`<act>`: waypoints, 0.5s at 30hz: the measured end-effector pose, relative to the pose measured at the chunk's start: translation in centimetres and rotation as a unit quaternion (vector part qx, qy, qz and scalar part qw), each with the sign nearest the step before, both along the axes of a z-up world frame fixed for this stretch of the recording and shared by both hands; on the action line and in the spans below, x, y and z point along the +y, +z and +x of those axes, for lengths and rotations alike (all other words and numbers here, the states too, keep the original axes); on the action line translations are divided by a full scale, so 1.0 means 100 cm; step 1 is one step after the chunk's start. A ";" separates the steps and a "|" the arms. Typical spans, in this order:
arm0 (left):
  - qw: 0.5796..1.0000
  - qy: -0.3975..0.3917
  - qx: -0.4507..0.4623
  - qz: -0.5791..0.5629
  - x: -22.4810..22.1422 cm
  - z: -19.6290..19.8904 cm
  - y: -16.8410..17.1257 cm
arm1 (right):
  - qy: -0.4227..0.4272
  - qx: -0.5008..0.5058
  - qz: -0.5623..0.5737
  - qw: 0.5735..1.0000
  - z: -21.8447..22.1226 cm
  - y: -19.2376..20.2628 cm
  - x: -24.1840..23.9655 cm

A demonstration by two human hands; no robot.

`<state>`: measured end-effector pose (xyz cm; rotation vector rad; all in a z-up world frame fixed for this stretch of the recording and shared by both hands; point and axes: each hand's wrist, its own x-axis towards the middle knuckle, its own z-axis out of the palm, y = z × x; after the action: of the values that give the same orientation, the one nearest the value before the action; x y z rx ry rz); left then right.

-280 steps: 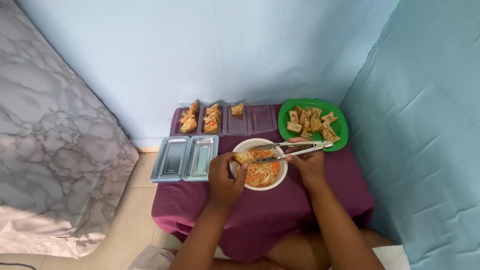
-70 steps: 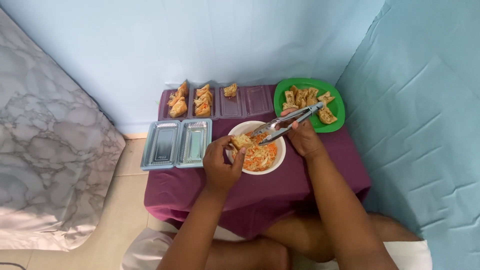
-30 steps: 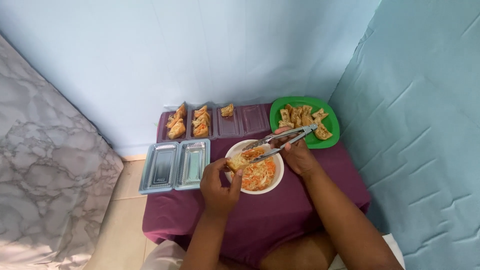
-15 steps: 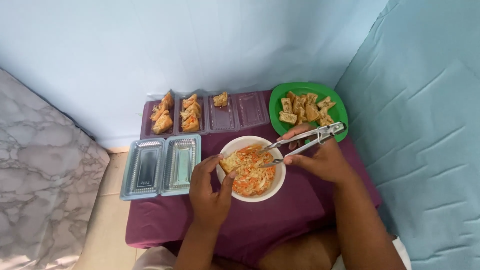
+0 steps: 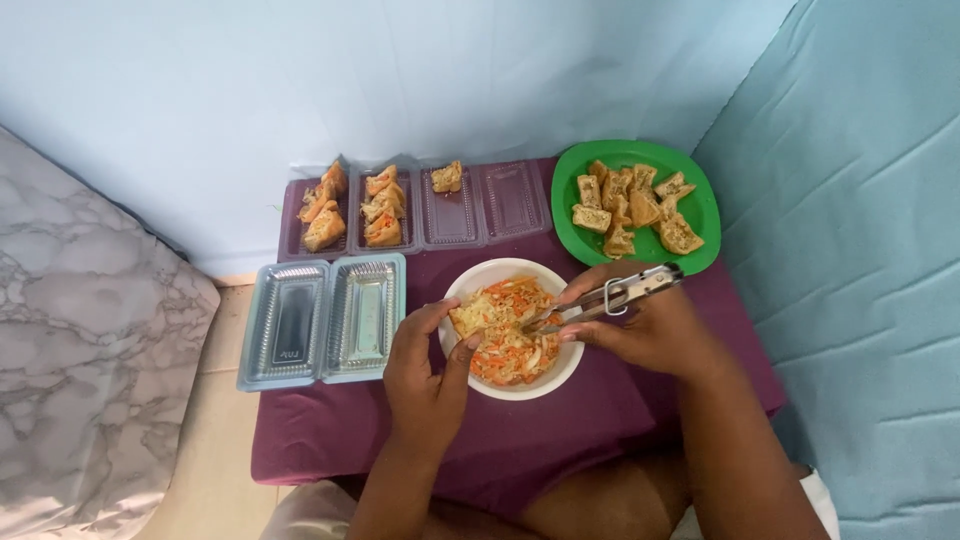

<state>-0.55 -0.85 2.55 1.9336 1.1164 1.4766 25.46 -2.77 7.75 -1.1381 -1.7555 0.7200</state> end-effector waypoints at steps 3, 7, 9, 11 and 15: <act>1.000 -0.013 0.012 0.016 0.001 -0.002 0.001 | -0.004 0.059 0.019 0.998 0.009 -0.011 -0.002; 1.000 -0.009 0.009 0.009 -0.002 -0.002 0.005 | -0.003 0.167 0.058 0.984 0.016 -0.019 -0.006; 1.000 -0.020 0.000 0.007 -0.002 -0.001 0.010 | -0.002 0.224 0.124 0.967 0.020 -0.027 -0.005; 0.999 -0.041 -0.018 0.009 0.001 -0.003 0.004 | -0.039 0.224 0.134 0.965 0.018 -0.029 -0.004; 0.997 -0.069 -0.035 0.000 0.002 -0.002 0.001 | -0.076 0.216 0.174 0.958 -0.002 -0.031 0.000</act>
<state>-0.79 -0.70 2.66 1.9030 0.9317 1.4574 25.30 -2.73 4.69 -0.7911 -1.3406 0.4945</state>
